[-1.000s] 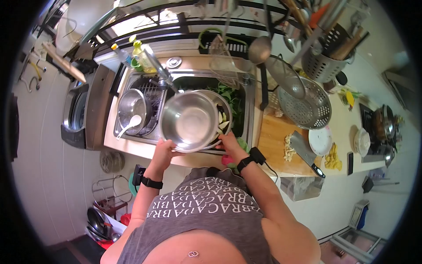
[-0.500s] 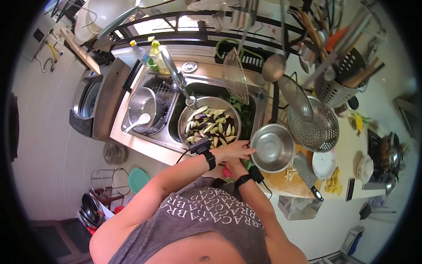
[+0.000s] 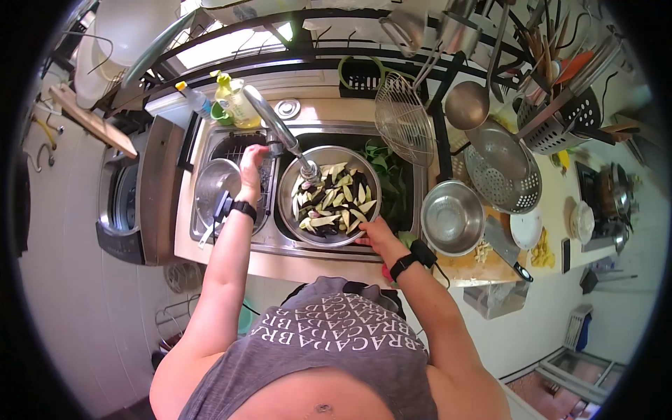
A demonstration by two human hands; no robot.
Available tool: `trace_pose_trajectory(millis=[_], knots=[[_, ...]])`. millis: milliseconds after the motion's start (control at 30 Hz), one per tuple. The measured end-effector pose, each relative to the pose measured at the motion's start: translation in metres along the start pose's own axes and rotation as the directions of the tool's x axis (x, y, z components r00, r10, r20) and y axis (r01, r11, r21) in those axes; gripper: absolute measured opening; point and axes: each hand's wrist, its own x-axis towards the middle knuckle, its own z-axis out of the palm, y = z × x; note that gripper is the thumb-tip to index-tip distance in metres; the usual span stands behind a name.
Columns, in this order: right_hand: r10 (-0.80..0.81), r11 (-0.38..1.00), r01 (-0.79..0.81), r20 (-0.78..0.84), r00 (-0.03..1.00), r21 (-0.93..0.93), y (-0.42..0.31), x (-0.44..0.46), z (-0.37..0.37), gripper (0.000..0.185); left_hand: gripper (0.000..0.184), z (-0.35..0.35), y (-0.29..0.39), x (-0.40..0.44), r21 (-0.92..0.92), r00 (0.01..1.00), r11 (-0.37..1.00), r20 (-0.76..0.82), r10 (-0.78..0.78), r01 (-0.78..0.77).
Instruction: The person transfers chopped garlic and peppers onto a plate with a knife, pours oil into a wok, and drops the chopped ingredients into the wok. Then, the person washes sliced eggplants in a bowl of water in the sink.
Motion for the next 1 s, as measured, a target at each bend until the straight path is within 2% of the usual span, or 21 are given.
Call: trace_pose_trajectory(millis=[67, 100, 133, 200, 233, 267, 333, 367, 400, 433, 467, 533, 600, 700, 767, 800, 833, 867, 900, 933, 1000], knots=[[-0.034, 0.998, 0.036, -0.047, 0.998, 0.042, 0.006, 0.001, 0.012, 0.043, 0.020, 0.006, 0.021, -0.025, -0.118, 0.996, 0.989, -0.016, -0.090, 0.087], [-0.046, 0.997, 0.049, -0.043, 0.998, 0.060, 0.011, 0.005, 0.014, 0.044, 0.018, 0.006, 0.039, -0.031, -0.111, 0.995, 0.991, -0.052, -0.086, 0.080], [-0.053, 0.996, 0.057, -0.058, 0.997, 0.075, 0.013, 0.008, 0.019, 0.044, 0.025, 0.009, 0.046, -0.035, -0.136, 0.988, 0.988, -0.126, -0.089, 0.072], [-0.017, 0.991, 0.034, -0.134, 0.991, 0.126, 0.020, 0.011, 0.030, 0.046, 0.041, 0.012, 0.080, -0.049, 0.251, 0.971, 0.951, -0.107, 0.212, -0.180], [-0.019, 0.993, 0.040, -0.185, 0.982, 0.112, 0.021, 0.010, 0.039, 0.037, 0.054, 0.016, 0.088, -0.056, 0.365, 0.960, 0.901, -0.054, 0.274, -0.236], [-0.022, 0.990, 0.044, -0.167, 0.986, 0.130, 0.022, 0.012, 0.044, 0.037, 0.065, 0.021, 0.096, -0.062, 0.405, 0.949, 0.863, 0.049, 0.310, -0.303], [-0.033, 0.990, 0.053, -0.150, 0.988, 0.133, 0.023, 0.015, 0.055, 0.037, 0.071, 0.038, 0.104, -0.067, 0.250, 0.892, 0.862, 0.231, 0.389, -0.440], [-0.033, 0.989, 0.054, -0.152, 0.988, 0.138, 0.023, 0.017, 0.058, 0.037, 0.070, 0.055, 0.075, -0.070, 0.076, 0.932, 0.973, 0.313, 0.182, -0.216], [-0.007, 0.989, 0.026, -0.127, 0.992, 0.146, 0.025, 0.020, 0.060, 0.042, 0.069, 0.072, 0.045, -0.072, -0.072, 0.905, 0.996, 0.426, -0.015, 0.051], [0.015, 0.988, 0.000, -0.103, 0.995, 0.152, 0.026, 0.022, 0.061, 0.047, 0.061, 0.079, 0.055, -0.070, -0.166, 0.900, 0.981, 0.436, -0.018, 0.101], [0.013, 0.988, 0.004, -0.106, 0.994, 0.156, 0.027, 0.023, 0.062, 0.047, 0.061, 0.085, 0.054, -0.067, -0.167, 0.897, 0.981, 0.441, -0.015, 0.099], [-0.012, 0.986, 0.032, -0.125, 0.992, 0.164, 0.029, 0.023, 0.063, 0.046, 0.057, 0.096, 0.062, -0.062, -0.183, 0.841, 0.922, 0.497, -0.213, 0.342], [-0.008, 0.982, 0.033, -0.132, 0.991, 0.185, 0.031, 0.022, 0.060, 0.046, 0.054, 0.104, 0.070, -0.061, -0.198, 0.818, 0.903, 0.527, -0.230, 0.381], [-0.008, 0.973, 0.039, -0.135, 0.991, 0.227, 0.028, 0.019, 0.056, 0.042, 0.056, 0.108, 0.071, -0.056, -0.209, 0.810, 0.912, 0.556, -0.186, 0.354], [-0.016, 0.976, 0.049, -0.153, 0.988, 0.213, 0.024, 0.015, 0.056, 0.042, 0.063, 0.105, 0.070, -0.056, 0.033, 0.692, 0.949, 0.676, -0.253, 0.314], [-0.023, 0.979, 0.057, -0.169, 0.985, 0.198, 0.023, 0.013, 0.056, 0.042, 0.063, 0.102, 0.067, -0.059, 0.034, 0.691, 0.949, 0.677, -0.253, 0.314], [-0.023, 0.978, 0.057, -0.168, 0.985, 0.199, 0.022, 0.011, 0.056, 0.042, 0.069, 0.098, 0.063, -0.063, 0.099, 0.806, 0.994, 0.585, -0.092, 0.042], [-0.042, 0.978, 0.076, -0.174, 0.984, 0.197, 0.020, 0.008, 0.055, 0.042, 0.075, 0.095, 0.059, -0.066, 0.192, 0.860, 0.955, 0.500, 0.101, -0.224], [-0.062, 0.976, 0.097, -0.180, 0.982, 0.195, 0.019, 0.007, 0.055, 0.042, 0.086, 0.094, 0.058, -0.065, 0.244, 0.838, 0.915, 0.524, 0.154, -0.321], [-0.062, 0.976, 0.098, -0.181, 0.982, 0.196, 0.019, 0.006, 0.054, 0.042, 0.086, 0.093, 0.057, -0.069, 0.243, 0.837, 0.915, 0.525, 0.155, -0.322], [-0.080, 0.974, 0.114, -0.175, 0.981, 0.195, 0.020, 0.005, 0.053, 0.041, 0.090, 0.093, 0.061, -0.078, 0.457, 0.784, 0.734, 0.600, 0.162, -0.502]])
